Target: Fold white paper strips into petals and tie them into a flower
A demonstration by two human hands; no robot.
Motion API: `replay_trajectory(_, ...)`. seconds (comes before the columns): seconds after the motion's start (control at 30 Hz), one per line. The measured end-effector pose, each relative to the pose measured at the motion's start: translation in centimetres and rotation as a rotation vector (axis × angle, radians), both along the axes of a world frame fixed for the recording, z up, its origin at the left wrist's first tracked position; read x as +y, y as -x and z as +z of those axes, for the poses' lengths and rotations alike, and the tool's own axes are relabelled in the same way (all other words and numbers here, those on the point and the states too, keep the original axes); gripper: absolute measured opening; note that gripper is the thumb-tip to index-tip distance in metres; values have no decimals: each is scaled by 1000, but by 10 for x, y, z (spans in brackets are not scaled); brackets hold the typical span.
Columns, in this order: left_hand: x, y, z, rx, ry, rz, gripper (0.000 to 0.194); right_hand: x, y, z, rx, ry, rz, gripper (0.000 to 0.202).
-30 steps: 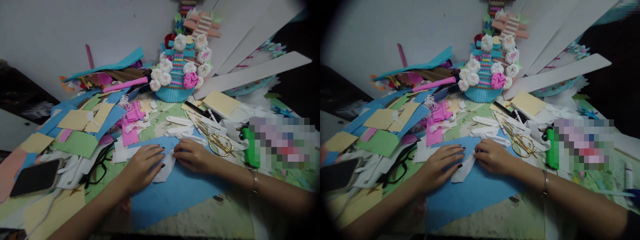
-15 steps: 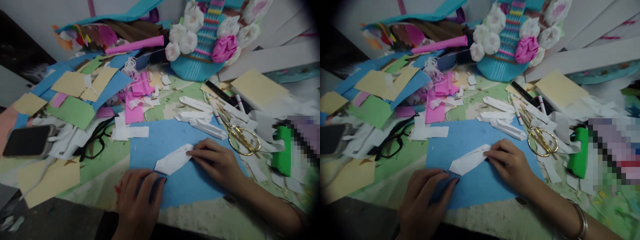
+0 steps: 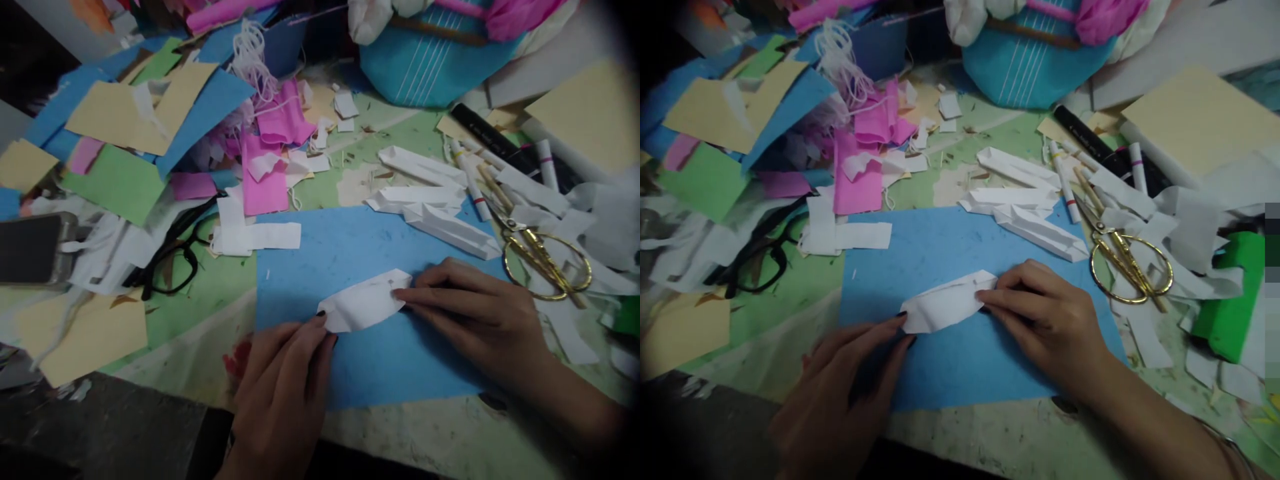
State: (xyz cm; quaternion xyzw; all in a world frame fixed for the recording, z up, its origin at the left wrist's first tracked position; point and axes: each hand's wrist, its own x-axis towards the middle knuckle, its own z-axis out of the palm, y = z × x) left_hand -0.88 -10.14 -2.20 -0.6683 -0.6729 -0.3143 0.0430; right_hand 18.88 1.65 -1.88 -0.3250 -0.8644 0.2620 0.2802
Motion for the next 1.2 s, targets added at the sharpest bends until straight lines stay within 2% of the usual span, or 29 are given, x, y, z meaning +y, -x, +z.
replay_trajectory(0.13, -3, 0, 1, -35, 54, -4, 7, 1, -2, 1, -33, 7, -10, 21)
replay_trajectory(0.3, 0, -2, 4, 25, 52, 93, 5, 1, -2, 1, -19, 16, -28, 20)
replay_trajectory(0.5, 7, 0, 0, 61, 9, -58, 13, 1, -2, 0, -24, -8, -14, 21)
replay_trajectory(0.63, 6, -2, -2, 94, 42, -53, 17, 2, -2, 0, -18, -32, 0, 21)
replay_trajectory(0.83, 6, -5, 0, 176, 44, -84, 33, 1, -2, 0, -3, -2, -31, 19)
replay_trajectory(0.97, 11, -7, 1, 267, 32, -76, 30, 2, -3, -2, 25, 70, -55, 16)
replay_trajectory(1.2, 23, -4, 7, 404, -52, -182, 17, 5, -2, 2, 44, 158, -52, 15)
